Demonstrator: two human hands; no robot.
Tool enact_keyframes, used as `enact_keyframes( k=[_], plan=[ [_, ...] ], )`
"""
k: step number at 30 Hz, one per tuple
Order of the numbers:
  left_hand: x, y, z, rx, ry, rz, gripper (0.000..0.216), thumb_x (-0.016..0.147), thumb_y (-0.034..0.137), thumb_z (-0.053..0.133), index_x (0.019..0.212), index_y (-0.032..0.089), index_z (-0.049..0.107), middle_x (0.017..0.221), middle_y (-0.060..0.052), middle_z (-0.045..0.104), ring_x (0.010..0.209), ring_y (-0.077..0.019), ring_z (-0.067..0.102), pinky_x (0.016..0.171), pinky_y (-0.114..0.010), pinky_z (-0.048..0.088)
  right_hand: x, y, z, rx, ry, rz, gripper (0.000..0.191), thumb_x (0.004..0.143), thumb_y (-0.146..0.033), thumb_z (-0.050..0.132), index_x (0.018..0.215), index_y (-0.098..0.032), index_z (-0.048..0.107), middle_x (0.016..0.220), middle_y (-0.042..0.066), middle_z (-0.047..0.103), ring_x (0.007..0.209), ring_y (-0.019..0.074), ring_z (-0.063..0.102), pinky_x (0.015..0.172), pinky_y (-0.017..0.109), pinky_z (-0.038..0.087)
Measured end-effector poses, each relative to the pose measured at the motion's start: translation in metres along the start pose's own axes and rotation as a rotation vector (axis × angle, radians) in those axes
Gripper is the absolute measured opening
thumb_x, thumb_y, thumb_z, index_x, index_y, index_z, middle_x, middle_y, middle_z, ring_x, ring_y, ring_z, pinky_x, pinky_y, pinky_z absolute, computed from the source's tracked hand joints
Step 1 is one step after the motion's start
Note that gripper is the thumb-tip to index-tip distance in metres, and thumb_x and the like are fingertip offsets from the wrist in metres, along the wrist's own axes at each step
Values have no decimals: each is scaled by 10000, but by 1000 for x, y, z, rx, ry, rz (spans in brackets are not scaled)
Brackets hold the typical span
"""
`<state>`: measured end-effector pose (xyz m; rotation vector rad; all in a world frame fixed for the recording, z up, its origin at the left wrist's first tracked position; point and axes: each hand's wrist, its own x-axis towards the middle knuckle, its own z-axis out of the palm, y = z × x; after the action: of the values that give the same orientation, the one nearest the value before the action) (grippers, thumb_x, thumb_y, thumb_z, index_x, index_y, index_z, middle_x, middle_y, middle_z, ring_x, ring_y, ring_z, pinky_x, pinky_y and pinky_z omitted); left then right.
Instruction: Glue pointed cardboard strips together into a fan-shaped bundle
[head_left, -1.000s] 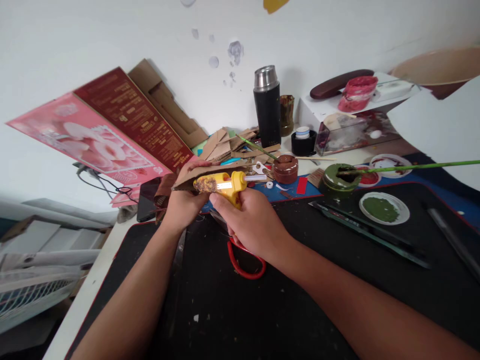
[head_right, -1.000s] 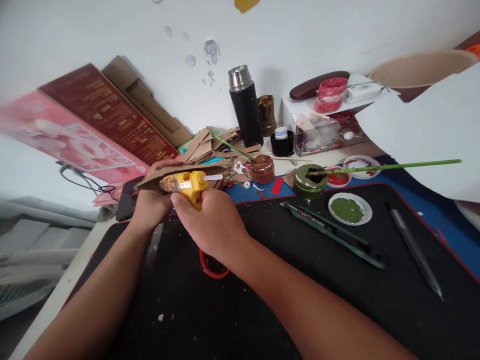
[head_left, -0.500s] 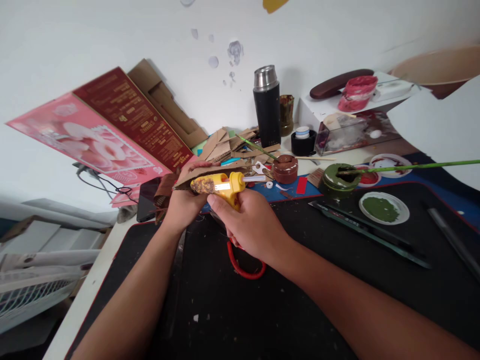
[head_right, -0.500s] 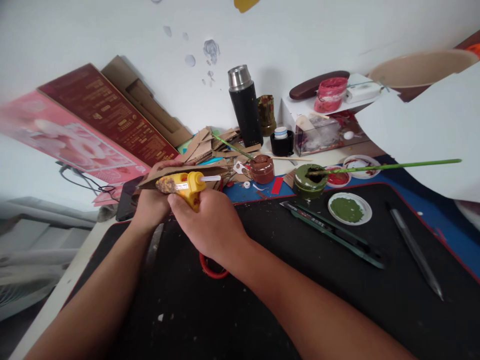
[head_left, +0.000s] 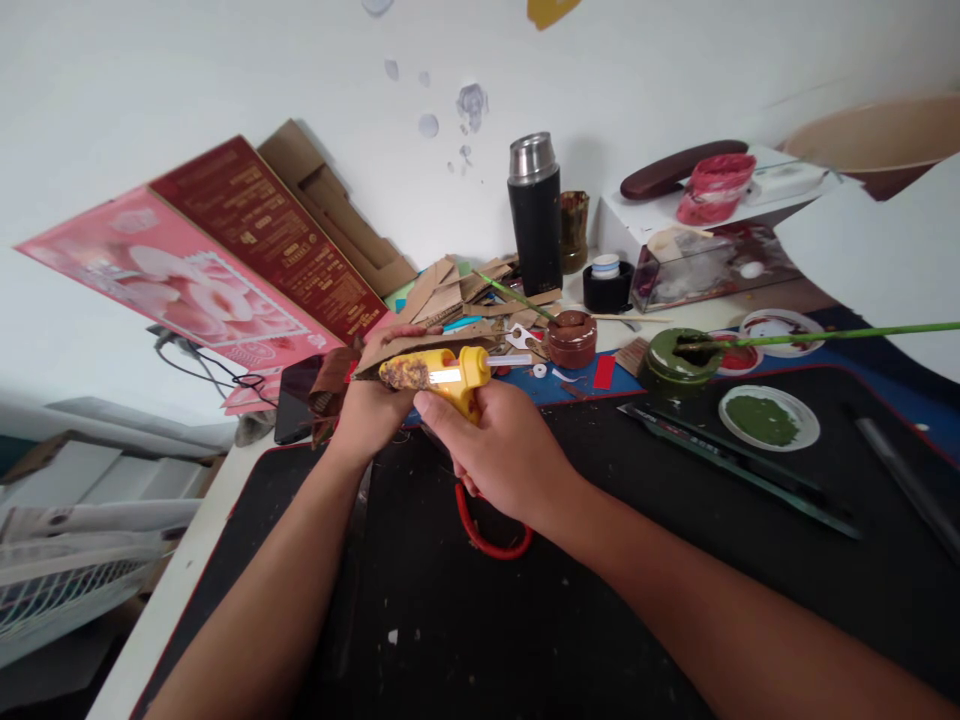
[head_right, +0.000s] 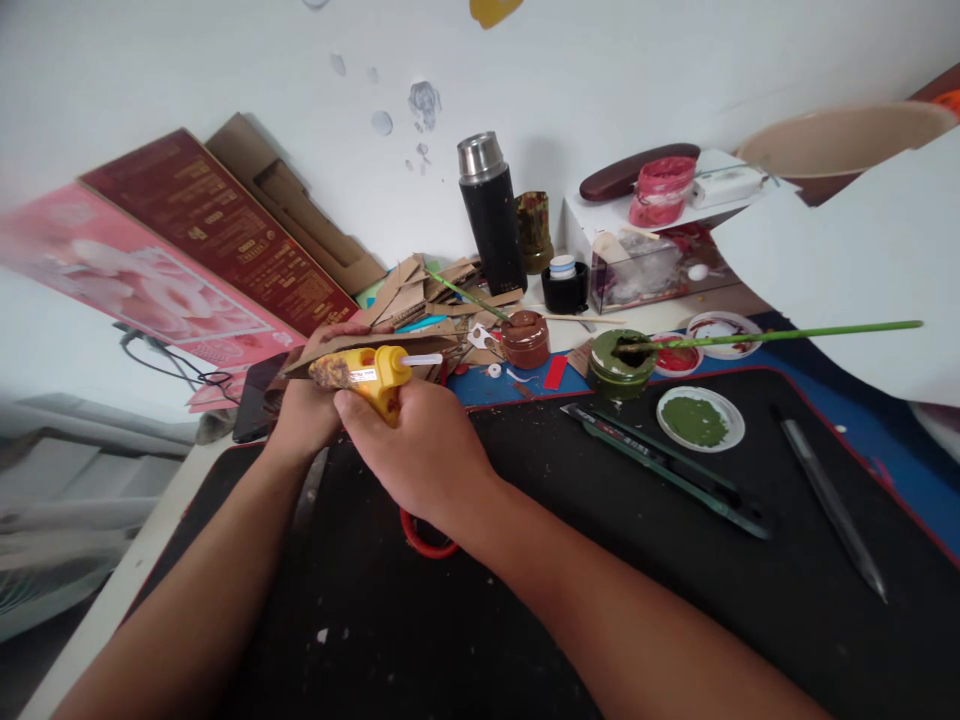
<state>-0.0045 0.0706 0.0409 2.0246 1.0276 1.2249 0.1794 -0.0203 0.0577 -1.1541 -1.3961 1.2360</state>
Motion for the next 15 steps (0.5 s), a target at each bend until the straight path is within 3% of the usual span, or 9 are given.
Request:
enact_keyframes(
  k=[7,10,15],
  plan=[
    [1,-1,-2,44,-29,-17,191,786,367,858,895,270,736,984,-57,781,1216,-308,699,1157,-533,541,-1,-1,0,23,-13,-17,481,1009,-577,577,680,-228,554,557,7,591,597,169,625,533,259,401],
    [0,-1,-2,40,-22,-14,199,786,357,863,909,260,740,1027,-63,782,1214,-308,703,1155,-522,545,-1,0,0,36,-16,-17,490,1009,-591,574,683,-227,550,558,4,590,581,159,611,525,256,394],
    [0,-2,-3,5,-6,-18,398,779,355,882,1118,243,707,1228,-96,760,1219,-306,717,1108,-511,580,1,1,0,23,22,22,508,1014,-587,575,659,-226,526,556,6,590,537,140,578,499,257,364]
  ],
)
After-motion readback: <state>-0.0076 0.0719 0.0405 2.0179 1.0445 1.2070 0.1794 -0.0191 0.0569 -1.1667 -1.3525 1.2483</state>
